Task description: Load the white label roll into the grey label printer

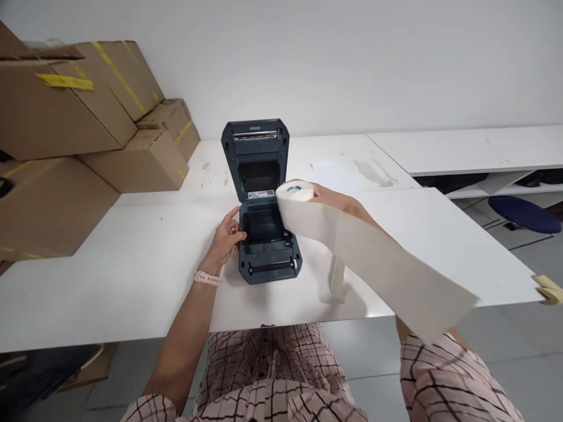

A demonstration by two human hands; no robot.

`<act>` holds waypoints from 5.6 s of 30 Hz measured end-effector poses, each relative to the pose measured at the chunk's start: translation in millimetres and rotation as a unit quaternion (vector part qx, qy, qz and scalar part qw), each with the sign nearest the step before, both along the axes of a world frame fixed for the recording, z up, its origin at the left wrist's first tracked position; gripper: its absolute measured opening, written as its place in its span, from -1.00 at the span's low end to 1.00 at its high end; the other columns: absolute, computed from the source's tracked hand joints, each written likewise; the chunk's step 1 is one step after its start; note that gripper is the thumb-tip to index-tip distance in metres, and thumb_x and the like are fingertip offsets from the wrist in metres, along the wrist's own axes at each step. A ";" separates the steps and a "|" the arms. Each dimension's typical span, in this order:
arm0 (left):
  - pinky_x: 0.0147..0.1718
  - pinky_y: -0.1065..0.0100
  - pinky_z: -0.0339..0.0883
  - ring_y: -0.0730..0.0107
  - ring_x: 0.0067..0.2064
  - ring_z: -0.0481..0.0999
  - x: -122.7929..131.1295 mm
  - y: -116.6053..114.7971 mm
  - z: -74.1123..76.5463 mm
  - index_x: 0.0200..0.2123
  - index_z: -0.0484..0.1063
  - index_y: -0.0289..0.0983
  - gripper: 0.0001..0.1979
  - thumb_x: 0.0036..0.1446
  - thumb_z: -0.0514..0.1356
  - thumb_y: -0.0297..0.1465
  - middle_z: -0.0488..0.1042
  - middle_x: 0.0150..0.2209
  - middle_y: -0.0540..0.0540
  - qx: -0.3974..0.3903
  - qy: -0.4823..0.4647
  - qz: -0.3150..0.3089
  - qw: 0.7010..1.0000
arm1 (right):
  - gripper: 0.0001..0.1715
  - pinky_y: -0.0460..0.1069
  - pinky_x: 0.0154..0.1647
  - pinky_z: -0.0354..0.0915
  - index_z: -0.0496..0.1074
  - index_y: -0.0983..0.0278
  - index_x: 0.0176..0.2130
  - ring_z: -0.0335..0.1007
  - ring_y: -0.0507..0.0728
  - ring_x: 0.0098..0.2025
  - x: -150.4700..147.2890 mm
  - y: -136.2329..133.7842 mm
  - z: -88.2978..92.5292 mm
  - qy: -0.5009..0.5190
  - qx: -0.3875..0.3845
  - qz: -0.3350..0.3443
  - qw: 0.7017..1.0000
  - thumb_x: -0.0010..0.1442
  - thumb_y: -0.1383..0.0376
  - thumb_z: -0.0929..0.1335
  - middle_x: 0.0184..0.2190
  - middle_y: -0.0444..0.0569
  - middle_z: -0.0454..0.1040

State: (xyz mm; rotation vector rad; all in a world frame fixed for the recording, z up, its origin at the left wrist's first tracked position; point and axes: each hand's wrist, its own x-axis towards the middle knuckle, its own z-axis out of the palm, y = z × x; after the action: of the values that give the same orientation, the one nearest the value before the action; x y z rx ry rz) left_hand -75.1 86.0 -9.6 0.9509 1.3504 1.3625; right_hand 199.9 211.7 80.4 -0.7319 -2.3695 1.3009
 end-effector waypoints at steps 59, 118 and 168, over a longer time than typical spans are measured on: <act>-0.01 0.29 0.39 0.25 0.07 0.47 -6.1 0.0 -21.4 0.35 0.30 -0.11 -0.12 -0.09 0.45 -0.35 0.42 0.14 -0.16 0.025 0.031 0.033 0.999 | 0.01 0.32 0.50 0.11 -0.18 0.25 0.55 -0.15 0.30 0.57 -26.7 -153.9 -86.9 -0.108 0.391 0.016 0.914 0.42 -0.12 0.28 0.53 0.14 -0.05; 0.30 -0.01 0.35 -0.16 0.42 0.28 51.5 -75.0 -11.9 0.48 0.03 -0.12 0.04 0.05 0.40 0.01 0.22 0.45 -0.28 0.037 -0.030 0.055 0.997 | 0.09 0.34 0.47 0.15 0.00 0.02 0.48 0.12 0.35 0.47 -38.5 -154.3 -95.9 0.252 -0.197 -0.327 0.889 0.19 -0.19 0.44 0.47 0.06 0.15; 0.50 -0.01 -0.07 0.12 0.59 -0.25 64.8 -118.4 -8.0 0.50 0.05 0.02 -0.35 0.42 -0.03 0.00 -0.18 0.58 0.02 0.112 0.156 0.079 0.978 | -0.41 0.42 0.46 0.13 0.24 -0.08 0.37 0.13 0.35 0.47 -20.9 -187.2 -95.1 0.241 0.005 -0.352 0.904 0.44 -0.08 0.25 0.41 -0.03 0.26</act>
State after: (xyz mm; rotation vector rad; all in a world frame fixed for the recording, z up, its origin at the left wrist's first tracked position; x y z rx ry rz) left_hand -10.3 -32.4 -17.6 1.2728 1.5547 1.5573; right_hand 179.0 24.4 -14.7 -0.9978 -1.4997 0.9889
